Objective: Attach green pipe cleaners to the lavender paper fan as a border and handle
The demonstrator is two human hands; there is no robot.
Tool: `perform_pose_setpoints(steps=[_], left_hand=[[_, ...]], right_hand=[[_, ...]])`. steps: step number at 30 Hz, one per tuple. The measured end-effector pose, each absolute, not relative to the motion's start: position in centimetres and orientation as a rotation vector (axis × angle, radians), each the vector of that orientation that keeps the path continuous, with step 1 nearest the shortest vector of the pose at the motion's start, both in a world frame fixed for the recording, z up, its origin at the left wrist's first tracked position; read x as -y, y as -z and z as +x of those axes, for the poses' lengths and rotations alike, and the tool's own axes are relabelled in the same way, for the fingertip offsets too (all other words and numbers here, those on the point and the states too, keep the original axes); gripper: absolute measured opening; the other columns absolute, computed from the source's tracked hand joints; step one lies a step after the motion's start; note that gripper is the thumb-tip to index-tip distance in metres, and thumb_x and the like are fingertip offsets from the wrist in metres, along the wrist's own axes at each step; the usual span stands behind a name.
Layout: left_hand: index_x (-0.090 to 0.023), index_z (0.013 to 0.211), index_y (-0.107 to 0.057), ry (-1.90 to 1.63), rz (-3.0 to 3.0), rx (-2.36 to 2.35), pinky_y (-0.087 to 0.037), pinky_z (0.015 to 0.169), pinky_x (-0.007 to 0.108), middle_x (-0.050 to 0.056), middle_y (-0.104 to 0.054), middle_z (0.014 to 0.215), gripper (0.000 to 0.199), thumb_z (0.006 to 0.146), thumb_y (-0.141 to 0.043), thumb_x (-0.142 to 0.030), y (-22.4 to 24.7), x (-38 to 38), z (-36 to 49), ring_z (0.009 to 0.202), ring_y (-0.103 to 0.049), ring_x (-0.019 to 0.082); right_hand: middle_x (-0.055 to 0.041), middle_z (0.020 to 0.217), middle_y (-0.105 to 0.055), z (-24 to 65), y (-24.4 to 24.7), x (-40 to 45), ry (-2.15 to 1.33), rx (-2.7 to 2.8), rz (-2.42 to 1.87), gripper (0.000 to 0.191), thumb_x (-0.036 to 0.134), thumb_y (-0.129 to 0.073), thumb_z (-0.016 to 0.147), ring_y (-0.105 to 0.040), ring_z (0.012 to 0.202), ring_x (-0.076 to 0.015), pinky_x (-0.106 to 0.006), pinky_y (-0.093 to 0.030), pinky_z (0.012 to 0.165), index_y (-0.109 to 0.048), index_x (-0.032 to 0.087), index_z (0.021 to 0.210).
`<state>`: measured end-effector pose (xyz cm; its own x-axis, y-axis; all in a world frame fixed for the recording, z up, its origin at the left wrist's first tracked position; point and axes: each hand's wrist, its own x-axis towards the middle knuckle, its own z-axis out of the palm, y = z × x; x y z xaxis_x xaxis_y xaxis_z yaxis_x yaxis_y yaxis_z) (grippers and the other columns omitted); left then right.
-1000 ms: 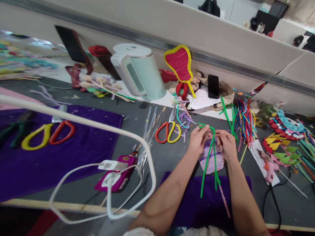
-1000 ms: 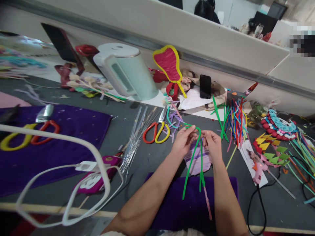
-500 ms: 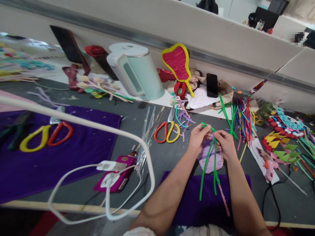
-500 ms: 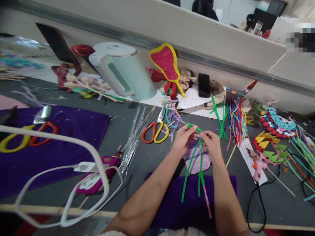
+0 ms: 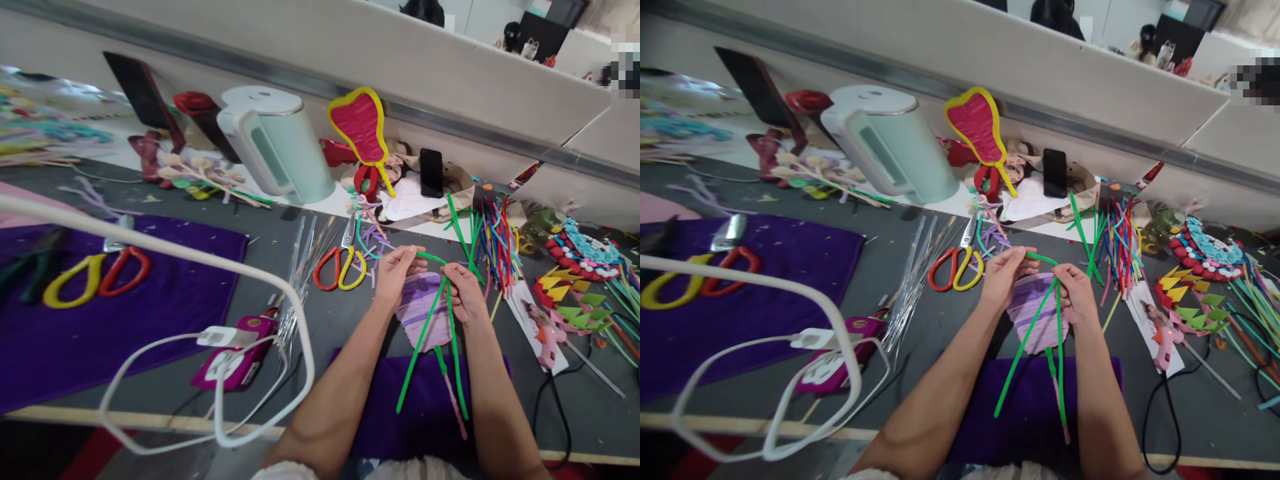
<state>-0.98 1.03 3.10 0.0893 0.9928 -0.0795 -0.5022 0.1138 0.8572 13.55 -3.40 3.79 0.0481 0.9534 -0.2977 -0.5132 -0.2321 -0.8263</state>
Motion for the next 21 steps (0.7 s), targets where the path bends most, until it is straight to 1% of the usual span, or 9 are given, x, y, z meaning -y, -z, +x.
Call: perform_pose_setpoints(steps=[4,7,9,11,13,16,18,21], left_hand=[[-0.014,0.086,-0.075,-1.328,0.841,-0.841,-0.058,0.061,0.024,0.003,-0.070,0.071,0.033,0.069,-0.079,-0.042,-3.43,-0.75,-0.90,0.064,-0.068,0.013],[-0.015,0.087,-0.075,-1.341,0.844,-0.850,-0.058,0.061,0.024,0.003,-0.070,0.072,0.032,0.068,-0.081,-0.040,-3.44,-0.71,-0.80,0.064,-0.068,0.013],[-0.015,0.087,-0.075,-1.344,0.849,-0.847,-0.058,0.062,0.025,0.004,-0.072,0.074,0.031,0.068,-0.080,-0.039,-3.39,-0.69,-0.72,0.065,-0.069,0.014],[-0.015,0.088,-0.075,-1.354,0.865,-0.842,-0.059,0.065,0.026,0.005,-0.073,0.077,0.031,0.070,-0.079,-0.038,-3.36,-0.63,-0.63,0.069,-0.070,0.016],[-0.015,0.090,-0.075,-1.374,0.894,-0.832,-0.059,0.067,0.027,0.006,-0.074,0.081,0.030,0.071,-0.078,-0.038,-3.37,-0.54,-0.56,0.072,-0.071,0.017],[-0.014,0.093,-0.074,-1.400,0.939,-0.823,-0.060,0.070,0.028,0.007,-0.075,0.087,0.030,0.074,-0.076,-0.038,-3.42,-0.38,-0.49,0.074,-0.072,0.017],[-0.014,0.094,-0.073,-1.411,0.968,-0.823,-0.060,0.072,0.030,0.008,-0.076,0.091,0.029,0.076,-0.074,-0.038,-3.49,-0.24,-0.46,0.076,-0.072,0.017],[-0.015,0.096,-0.072,-1.406,1.022,-0.828,-0.060,0.075,0.031,0.009,-0.076,0.095,0.028,0.079,-0.071,-0.038,-3.64,0.04,-0.35,0.079,-0.072,0.018]], right_hand=[[0.0132,0.041,-0.037,13.54,-3.79,3.40,-1.505,0.592,-1.046,0.035,0.036,-0.086,0.063,-0.023,0.033,0.0004,-0.009,-0.015,0.028,-0.058,0.018,0.073],[0.0133,0.042,-0.037,13.50,-4.01,3.52,-1.464,0.608,-1.072,0.035,0.036,-0.085,0.063,-0.024,0.034,0.0000,-0.008,-0.016,0.029,-0.057,0.019,0.074],[0.0114,0.046,-0.043,13.46,-4.20,3.62,-1.428,0.614,-1.090,0.034,0.036,-0.084,0.064,-0.026,0.035,-0.0001,-0.008,-0.017,0.029,-0.057,0.018,0.074],[0.0076,0.055,-0.055,13.44,-4.34,3.71,-1.396,0.633,-1.084,0.032,0.036,-0.083,0.066,-0.029,0.037,0.0000,-0.009,-0.019,0.029,-0.058,0.018,0.074],[0.0041,0.066,-0.064,13.42,-4.41,3.79,-1.364,0.650,-1.066,0.030,0.036,-0.081,0.068,-0.030,0.038,0.0001,-0.009,-0.020,0.030,-0.058,0.018,0.076],[0.0037,0.066,-0.066,13.30,-4.44,3.87,-1.320,0.668,-1.042,0.026,0.036,-0.078,0.072,-0.030,0.038,-0.0008,-0.011,-0.020,0.030,-0.061,0.019,0.082],[0.0037,0.064,-0.066,13.14,-4.48,3.91,-1.267,0.699,-1.028,0.026,0.036,-0.078,0.073,-0.037,0.039,-0.0023,-0.012,-0.025,0.032,-0.063,0.019,0.087],[0.0035,0.060,-0.065,12.85,-4.56,3.98,-1.144,0.758,-1.038,0.028,0.034,-0.078,0.073,-0.053,0.049,-0.0058,-0.013,-0.038,0.042,-0.066,0.019,0.093]])
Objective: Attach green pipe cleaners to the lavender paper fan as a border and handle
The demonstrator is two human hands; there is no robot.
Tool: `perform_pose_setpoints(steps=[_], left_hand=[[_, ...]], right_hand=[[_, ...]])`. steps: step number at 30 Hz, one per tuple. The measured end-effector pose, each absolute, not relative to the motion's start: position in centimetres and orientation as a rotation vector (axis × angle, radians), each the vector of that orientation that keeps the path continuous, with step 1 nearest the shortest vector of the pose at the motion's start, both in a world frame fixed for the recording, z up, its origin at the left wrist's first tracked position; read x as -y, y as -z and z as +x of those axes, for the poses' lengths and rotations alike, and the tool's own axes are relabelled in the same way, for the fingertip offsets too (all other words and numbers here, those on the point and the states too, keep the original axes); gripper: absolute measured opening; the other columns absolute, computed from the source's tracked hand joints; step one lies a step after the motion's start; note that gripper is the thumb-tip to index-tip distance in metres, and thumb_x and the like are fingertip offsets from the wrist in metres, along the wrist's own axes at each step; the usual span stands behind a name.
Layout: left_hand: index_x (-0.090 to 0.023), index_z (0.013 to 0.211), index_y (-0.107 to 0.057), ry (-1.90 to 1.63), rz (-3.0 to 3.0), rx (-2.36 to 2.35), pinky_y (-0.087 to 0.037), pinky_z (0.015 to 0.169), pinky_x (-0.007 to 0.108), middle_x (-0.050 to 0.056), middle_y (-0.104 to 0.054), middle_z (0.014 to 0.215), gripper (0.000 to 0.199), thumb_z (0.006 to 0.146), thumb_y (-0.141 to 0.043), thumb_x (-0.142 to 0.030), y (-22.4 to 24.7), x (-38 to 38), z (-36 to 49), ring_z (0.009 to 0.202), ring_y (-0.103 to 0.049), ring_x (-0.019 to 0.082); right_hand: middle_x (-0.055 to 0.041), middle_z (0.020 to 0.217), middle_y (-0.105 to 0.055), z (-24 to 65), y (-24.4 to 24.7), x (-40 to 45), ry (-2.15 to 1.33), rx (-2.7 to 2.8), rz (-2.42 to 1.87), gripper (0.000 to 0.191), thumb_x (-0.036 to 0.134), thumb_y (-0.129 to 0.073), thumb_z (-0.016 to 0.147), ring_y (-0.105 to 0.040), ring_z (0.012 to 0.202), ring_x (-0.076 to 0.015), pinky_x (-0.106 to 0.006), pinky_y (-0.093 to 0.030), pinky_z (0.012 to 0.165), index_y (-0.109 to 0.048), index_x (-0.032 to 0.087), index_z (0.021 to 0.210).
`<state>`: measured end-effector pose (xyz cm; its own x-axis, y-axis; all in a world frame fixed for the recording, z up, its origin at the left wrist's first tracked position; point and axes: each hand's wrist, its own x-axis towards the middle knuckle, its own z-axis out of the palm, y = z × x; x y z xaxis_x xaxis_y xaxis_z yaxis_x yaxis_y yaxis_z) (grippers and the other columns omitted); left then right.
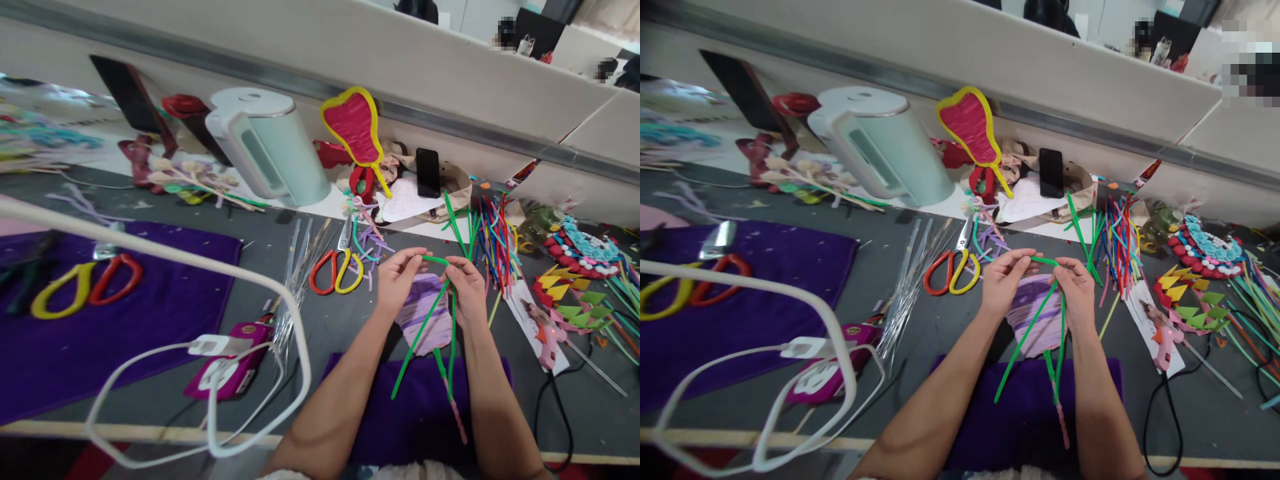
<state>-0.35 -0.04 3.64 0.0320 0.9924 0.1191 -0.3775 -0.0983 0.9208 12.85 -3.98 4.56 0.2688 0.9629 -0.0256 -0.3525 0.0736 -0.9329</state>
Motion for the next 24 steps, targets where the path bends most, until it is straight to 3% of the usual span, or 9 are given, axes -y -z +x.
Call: perform_pose_setpoints(steps=[2,7,17,21,24], left_hand=[[-0.015,0.096,-0.071,-1.392,1.077,-0.831,-0.060,0.077,0.032,0.009,-0.076,0.095,0.027,0.081,-0.069,-0.038,-3.7,0.2,-0.2,0.081,-0.072,0.019],[-0.016,0.095,-0.072,-1.355,1.193,-0.824,-0.060,0.079,0.032,0.008,-0.076,0.094,0.024,0.084,-0.066,-0.037,-3.5,0.4,0.0,0.083,-0.073,0.020],[-0.016,0.090,-0.074,-1.332,1.088,-0.829,-0.061,0.073,0.033,0.005,-0.075,0.082,0.025,0.075,-0.075,-0.036,-3.2,0.0,0.0,0.075,-0.073,0.021],[-0.017,0.087,-0.075,-1.341,1.081,-0.847,-0.061,0.071,0.032,0.005,-0.074,0.078,0.024,0.073,-0.076,-0.037,-3.4,0.0,-0.1,0.072,-0.072,0.020],[-0.017,0.083,-0.074,-1.428,1.062,-0.906,-0.060,0.070,0.031,0.004,-0.074,0.077,0.021,0.073,-0.076,-0.036,-3.4,-0.2,-0.3,0.069,-0.071,0.018]], right_hand=[[0.0036,0.060,-0.064,12.7,-4.6,4.1,-1.098,0.773,-1.060,0.028,0.034,-0.077,0.074,-0.057,0.050,-0.0069,-0.014,-0.040,0.044,-0.067,0.018,0.095],[0.0045,0.058,-0.063,13.0,-4.2,4.0,-1.142,0.681,-1.110,0.028,0.038,-0.075,0.074,-0.045,0.034,-0.0041,-0.015,-0.026,0.031,-0.066,0.017,0.090],[0.0054,0.051,-0.061,13.5,-3.5,3.3,-1.399,0.531,-1.094,0.033,0.038,-0.080,0.064,-0.035,0.026,-0.0023,-0.014,-0.020,0.026,-0.064,0.016,0.082],[0.0055,0.051,-0.062,13.3,-3.7,3.3,-1.437,0.556,-1.095,0.035,0.040,-0.081,0.063,-0.036,0.027,-0.0024,-0.014,-0.022,0.027,-0.063,0.017,0.081],[0.0048,0.053,-0.063,13.2,-3.9,3.3,-1.478,0.580,-1.100,0.038,0.044,-0.081,0.064,-0.045,0.033,-0.0050,-0.014,-0.030,0.030,-0.062,0.018,0.084]])
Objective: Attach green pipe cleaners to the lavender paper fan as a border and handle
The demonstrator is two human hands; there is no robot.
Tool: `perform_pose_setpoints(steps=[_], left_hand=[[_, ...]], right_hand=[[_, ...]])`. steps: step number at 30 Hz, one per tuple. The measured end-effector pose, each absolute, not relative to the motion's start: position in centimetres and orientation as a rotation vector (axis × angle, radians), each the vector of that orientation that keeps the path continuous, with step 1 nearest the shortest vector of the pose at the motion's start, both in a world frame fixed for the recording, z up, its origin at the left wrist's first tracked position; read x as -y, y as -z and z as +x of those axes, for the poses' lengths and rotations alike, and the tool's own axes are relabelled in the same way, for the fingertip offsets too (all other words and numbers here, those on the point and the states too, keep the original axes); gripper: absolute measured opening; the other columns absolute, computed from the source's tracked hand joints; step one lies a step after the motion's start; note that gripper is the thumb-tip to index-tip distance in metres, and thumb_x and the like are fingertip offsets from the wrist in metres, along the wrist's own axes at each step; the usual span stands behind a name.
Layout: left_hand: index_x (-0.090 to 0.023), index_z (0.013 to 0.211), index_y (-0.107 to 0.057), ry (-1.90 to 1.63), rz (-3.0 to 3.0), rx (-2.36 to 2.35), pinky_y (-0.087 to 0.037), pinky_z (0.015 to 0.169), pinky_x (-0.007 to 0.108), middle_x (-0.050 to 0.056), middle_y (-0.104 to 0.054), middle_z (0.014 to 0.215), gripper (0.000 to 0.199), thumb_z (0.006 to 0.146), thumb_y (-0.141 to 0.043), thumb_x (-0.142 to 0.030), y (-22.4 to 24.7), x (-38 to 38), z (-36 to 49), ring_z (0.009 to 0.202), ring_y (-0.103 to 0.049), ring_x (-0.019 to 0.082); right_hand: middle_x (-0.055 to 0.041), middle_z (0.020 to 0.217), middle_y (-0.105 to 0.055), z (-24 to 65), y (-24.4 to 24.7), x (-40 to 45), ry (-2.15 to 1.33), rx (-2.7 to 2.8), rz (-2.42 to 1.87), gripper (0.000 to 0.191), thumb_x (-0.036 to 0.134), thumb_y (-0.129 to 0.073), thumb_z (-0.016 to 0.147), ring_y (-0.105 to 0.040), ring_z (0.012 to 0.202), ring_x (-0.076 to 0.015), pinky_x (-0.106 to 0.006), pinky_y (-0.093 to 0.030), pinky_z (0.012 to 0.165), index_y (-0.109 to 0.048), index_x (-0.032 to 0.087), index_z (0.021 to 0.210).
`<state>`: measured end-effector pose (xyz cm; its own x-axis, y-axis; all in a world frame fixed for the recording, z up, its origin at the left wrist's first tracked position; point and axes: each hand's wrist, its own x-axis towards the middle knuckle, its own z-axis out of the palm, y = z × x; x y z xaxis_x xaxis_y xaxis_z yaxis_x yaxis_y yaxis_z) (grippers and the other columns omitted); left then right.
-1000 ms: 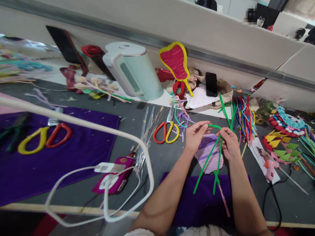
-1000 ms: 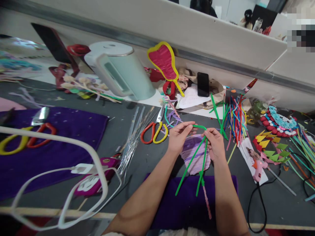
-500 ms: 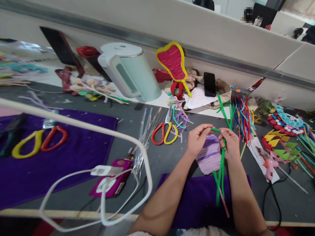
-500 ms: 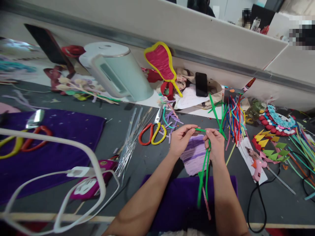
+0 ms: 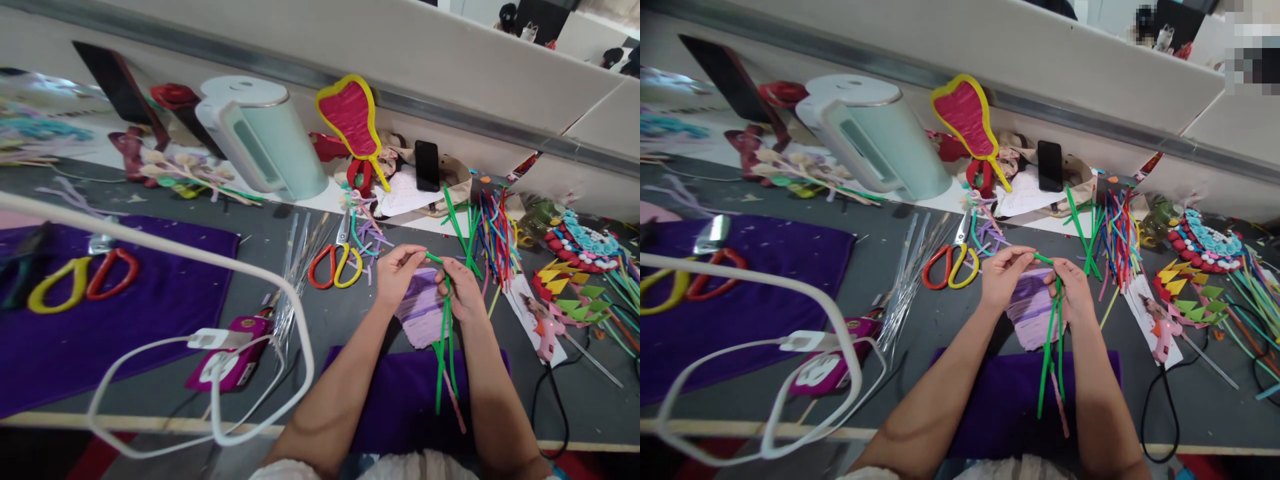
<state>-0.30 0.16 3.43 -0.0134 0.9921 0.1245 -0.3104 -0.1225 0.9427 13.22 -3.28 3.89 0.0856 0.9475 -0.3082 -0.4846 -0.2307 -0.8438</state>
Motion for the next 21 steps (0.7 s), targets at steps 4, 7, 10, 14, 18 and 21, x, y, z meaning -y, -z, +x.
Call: perform_pose_setpoints(steps=[4,7,10,14,18,21], left_hand=[[-0.016,0.082,-0.073,-1.579,1.031,-0.979,-0.058,0.067,0.028,0.003,-0.072,0.074,0.019,0.073,-0.076,-0.033,-3.4,-0.6,-0.7,0.067,-0.070,0.016],[-0.016,0.083,-0.072,-1.651,0.999,-1.004,-0.058,0.065,0.027,0.002,-0.072,0.073,0.019,0.074,-0.076,-0.032,-3.4,-0.9,-1.0,0.067,-0.070,0.016],[-0.015,0.084,-0.071,-1.717,0.979,-1.026,-0.058,0.064,0.025,0.002,-0.070,0.071,0.021,0.075,-0.075,-0.035,-3.2,-1.1,-1.3,0.065,-0.070,0.015],[-0.016,0.083,-0.071,-1.781,1.021,-1.074,-0.058,0.063,0.024,0.001,-0.070,0.072,0.024,0.076,-0.075,-0.038,-3.1,-1.3,-1.5,0.064,-0.070,0.014],[-0.015,0.084,-0.071,-1.788,1.010,-1.066,-0.058,0.063,0.024,0.001,-0.070,0.072,0.025,0.076,-0.074,-0.039,-3.2,-1.3,-1.6,0.064,-0.070,0.014],[-0.015,0.086,-0.071,-1.771,0.953,-1.026,-0.059,0.063,0.025,0.002,-0.071,0.071,0.026,0.075,-0.076,-0.038,-3.3,-1.5,-1.6,0.065,-0.071,0.015]], right_hand=[[0.0032,0.059,-0.066,13.3,-4.0,3.5,-1.549,0.652,-1.080,0.041,0.037,-0.083,0.064,-0.056,0.046,-0.0070,-0.014,-0.043,0.042,-0.062,0.018,0.094],[0.0037,0.061,-0.066,13.2,-4.0,3.7,-1.582,0.729,-1.057,0.047,0.028,-0.085,0.063,-0.060,0.051,-0.0081,-0.016,-0.050,0.050,-0.061,0.018,0.102],[0.0062,0.068,-0.065,12.7,-4.3,4.1,-1.580,0.809,-1.054,0.055,0.027,-0.084,0.063,-0.058,0.047,-0.0080,-0.017,-0.049,0.042,-0.056,0.022,0.111],[0.0072,0.076,-0.064,11.6,-4.5,4.3,-1.442,0.905,-1.129,0.058,0.027,-0.079,0.068,-0.051,0.039,-0.0046,-0.014,-0.039,0.030,-0.052,0.025,0.120],[0.0037,0.077,-0.067,11.3,-4.1,4.2,-1.375,0.945,-1.183,0.045,0.033,-0.069,0.077,-0.049,0.035,-0.0042,-0.015,-0.039,0.028,-0.057,0.021,0.118],[-0.0012,0.093,-0.071,11.7,-3.6,4.1,-1.397,0.950,-1.146,0.046,0.035,-0.069,0.077,-0.055,0.042,-0.0059,-0.016,-0.044,0.029,-0.058,0.022,0.120]])
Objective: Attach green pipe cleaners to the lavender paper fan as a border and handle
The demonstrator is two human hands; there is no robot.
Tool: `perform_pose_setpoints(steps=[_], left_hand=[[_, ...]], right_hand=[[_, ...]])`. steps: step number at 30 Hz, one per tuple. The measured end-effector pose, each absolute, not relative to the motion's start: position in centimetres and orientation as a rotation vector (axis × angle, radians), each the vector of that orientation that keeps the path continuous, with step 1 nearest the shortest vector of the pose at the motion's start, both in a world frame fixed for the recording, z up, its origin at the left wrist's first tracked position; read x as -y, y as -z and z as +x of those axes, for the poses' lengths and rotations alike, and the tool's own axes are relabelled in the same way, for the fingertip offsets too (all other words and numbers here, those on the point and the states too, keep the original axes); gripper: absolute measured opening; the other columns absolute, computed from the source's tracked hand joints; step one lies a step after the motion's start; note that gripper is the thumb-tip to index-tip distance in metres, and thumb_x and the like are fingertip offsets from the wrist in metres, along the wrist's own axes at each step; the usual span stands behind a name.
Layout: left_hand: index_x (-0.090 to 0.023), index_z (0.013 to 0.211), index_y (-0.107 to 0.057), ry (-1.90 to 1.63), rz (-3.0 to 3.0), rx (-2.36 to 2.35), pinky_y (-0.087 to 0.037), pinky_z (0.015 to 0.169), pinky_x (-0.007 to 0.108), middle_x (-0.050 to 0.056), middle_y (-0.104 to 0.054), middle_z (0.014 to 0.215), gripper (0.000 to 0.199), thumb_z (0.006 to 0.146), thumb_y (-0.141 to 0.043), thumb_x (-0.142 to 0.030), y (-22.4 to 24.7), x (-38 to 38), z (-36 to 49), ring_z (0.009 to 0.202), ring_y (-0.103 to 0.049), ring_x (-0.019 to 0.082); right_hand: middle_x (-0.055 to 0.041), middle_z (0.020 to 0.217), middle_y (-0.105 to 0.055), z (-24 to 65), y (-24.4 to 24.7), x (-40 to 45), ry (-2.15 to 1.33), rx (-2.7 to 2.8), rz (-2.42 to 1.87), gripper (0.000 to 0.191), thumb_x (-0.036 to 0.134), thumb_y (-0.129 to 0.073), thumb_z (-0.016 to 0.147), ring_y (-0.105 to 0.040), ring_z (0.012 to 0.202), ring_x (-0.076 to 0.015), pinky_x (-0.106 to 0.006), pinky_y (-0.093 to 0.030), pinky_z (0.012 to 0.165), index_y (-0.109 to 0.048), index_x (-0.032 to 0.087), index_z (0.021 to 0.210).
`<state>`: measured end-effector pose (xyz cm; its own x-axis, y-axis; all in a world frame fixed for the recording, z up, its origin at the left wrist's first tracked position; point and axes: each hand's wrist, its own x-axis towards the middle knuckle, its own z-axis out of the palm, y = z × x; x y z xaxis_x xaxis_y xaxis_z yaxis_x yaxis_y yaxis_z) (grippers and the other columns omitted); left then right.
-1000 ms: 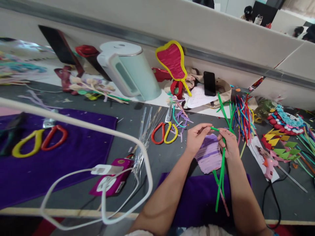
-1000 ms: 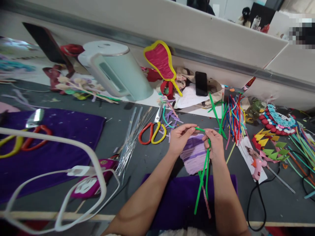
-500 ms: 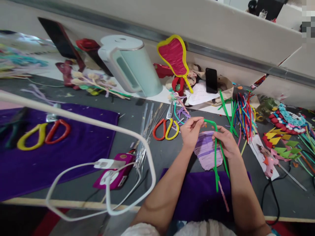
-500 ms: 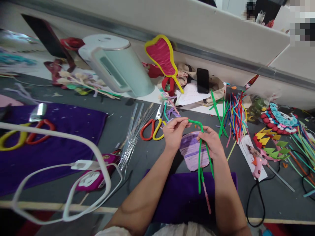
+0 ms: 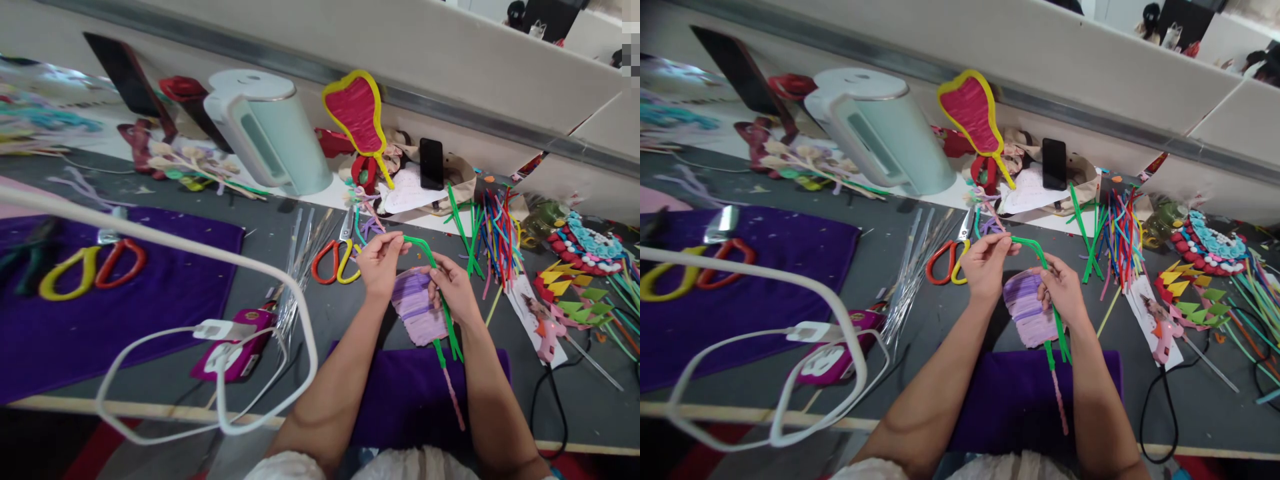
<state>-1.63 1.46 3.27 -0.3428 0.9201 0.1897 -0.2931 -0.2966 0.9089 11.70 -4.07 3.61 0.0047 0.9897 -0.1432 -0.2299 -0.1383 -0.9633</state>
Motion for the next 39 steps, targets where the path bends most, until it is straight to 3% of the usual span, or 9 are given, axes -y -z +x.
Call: perform_pose_setpoints(steps=[3,6,12,22,26,29,33,36,39], left_hand=[[-0.015,0.087,-0.071,-1.777,0.907,-1.016,-0.059,0.062,0.025,0.002,-0.072,0.073,0.029,0.073,-0.078,-0.039,-3.2,-1.7,-1.8,0.066,-0.071,0.016],[-0.015,0.087,-0.071,-1.800,0.897,-1.024,-0.059,0.063,0.025,0.003,-0.072,0.074,0.028,0.073,-0.077,-0.039,-3.1,-1.9,-1.9,0.066,-0.071,0.016],[-0.015,0.086,-0.071,-1.782,0.902,-0.994,-0.059,0.063,0.025,0.003,-0.071,0.075,0.026,0.073,-0.077,-0.037,-3.0,-1.9,-2.0,0.068,-0.072,0.016],[-0.016,0.087,-0.069,-1.625,0.847,-0.931,-0.058,0.066,0.026,0.003,-0.070,0.078,0.033,0.070,-0.079,-0.042,-2.9,-2.0,-1.9,0.074,-0.073,0.018],[-0.016,0.089,-0.070,-1.479,0.909,-0.915,-0.057,0.066,0.027,0.003,-0.070,0.078,0.032,0.070,-0.078,-0.041,-2.3,-2.0,-1.7,0.075,-0.072,0.018],[-0.018,0.097,-0.069,-1.359,1.094,-1.028,-0.056,0.066,0.029,0.005,-0.072,0.085,0.030,0.075,-0.071,-0.038,-1.4,-2.3,-1.7,0.078,-0.070,0.019],[-0.021,0.094,-0.071,-1.030,1.727,-1.377,-0.050,0.077,0.036,0.006,-0.071,0.085,0.016,0.079,-0.066,-0.023,-0.4,-2.1,-1.7,0.082,-0.064,0.022],[-0.019,0.094,-0.072,-0.710,2.129,-1.526,-0.047,0.081,0.039,0.011,-0.068,0.092,0.015,0.083,-0.062,-0.022,-0.5,-1.4,-1.4,0.094,-0.059,0.028],[-0.016,0.094,-0.071,-0.507,2.290,-1.589,-0.045,0.081,0.039,0.015,-0.064,0.099,0.017,0.086,-0.059,-0.025,-1.0,-0.7,-1.1,0.101,-0.054,0.031]], right_hand=[[-0.0039,0.100,-0.072,12.0,-3.4,4.0,-1.427,0.951,-1.122,0.045,0.037,-0.070,0.077,-0.061,0.050,-0.0083,-0.018,-0.050,0.034,-0.060,0.023,0.119],[-0.0043,0.095,-0.073,12.1,-3.4,4.0,-1.406,0.964,-1.170,0.041,0.038,-0.070,0.076,-0.064,0.053,-0.0105,-0.020,-0.053,0.036,-0.063,0.021,0.113],[-0.0010,0.080,-0.072,11.9,-3.3,4.0,-1.348,1.038,-1.199,0.034,0.035,-0.068,0.077,-0.059,0.044,-0.0093,-0.017,-0.044,0.030,-0.064,0.019,0.106],[-0.0020,0.088,-0.073,11.9,-3.9,3.9,-1.446,0.861,-1.031,0.053,0.036,-0.078,0.072,-0.071,0.073,-0.0162,-0.027,-0.059,0.064,-0.054,0.024,0.117],[-0.0002,0.087,-0.072,12.2,-3.8,3.8,-1.447,0.875,-0.998,0.055,0.034,-0.078,0.073,-0.071,0.066,-0.0153,-0.026,-0.058,0.057,-0.051,0.026,0.120],[0.0009,0.082,-0.070,13.5,-3.5,3.5,-1.281,0.855,-1.054,0.052,0.034,-0.076,0.073,-0.067,0.057,-0.0133,-0.021,-0.053,0.044,-0.052,0.024,0.118],[0.0016,0.077,-0.068,15.9,-2.9,2.9,-0.972,0.799,-1.208,0.044,0.036,-0.069,0.076,-0.061,0.048,-0.0106,-0.018,-0.045,0.035,-0.053,0.021,0.114],[0.0006,0.080,-0.067,17.5,-2.2,2.5,-0.763,0.791,-1.327,0.038,0.038,-0.064,0.078,-0.061,0.049,-0.0106,-0.019,-0.044,0.037,-0.055,0.019,0.110],[-0.0028,0.085,-0.067,18.9,-1.5,2.3,-0.530,0.821,-1.496,0.035,0.040,-0.061,0.080,-0.065,0.064,-0.0146,-0.024,-0.050,0.048,-0.060,0.019,0.108]])
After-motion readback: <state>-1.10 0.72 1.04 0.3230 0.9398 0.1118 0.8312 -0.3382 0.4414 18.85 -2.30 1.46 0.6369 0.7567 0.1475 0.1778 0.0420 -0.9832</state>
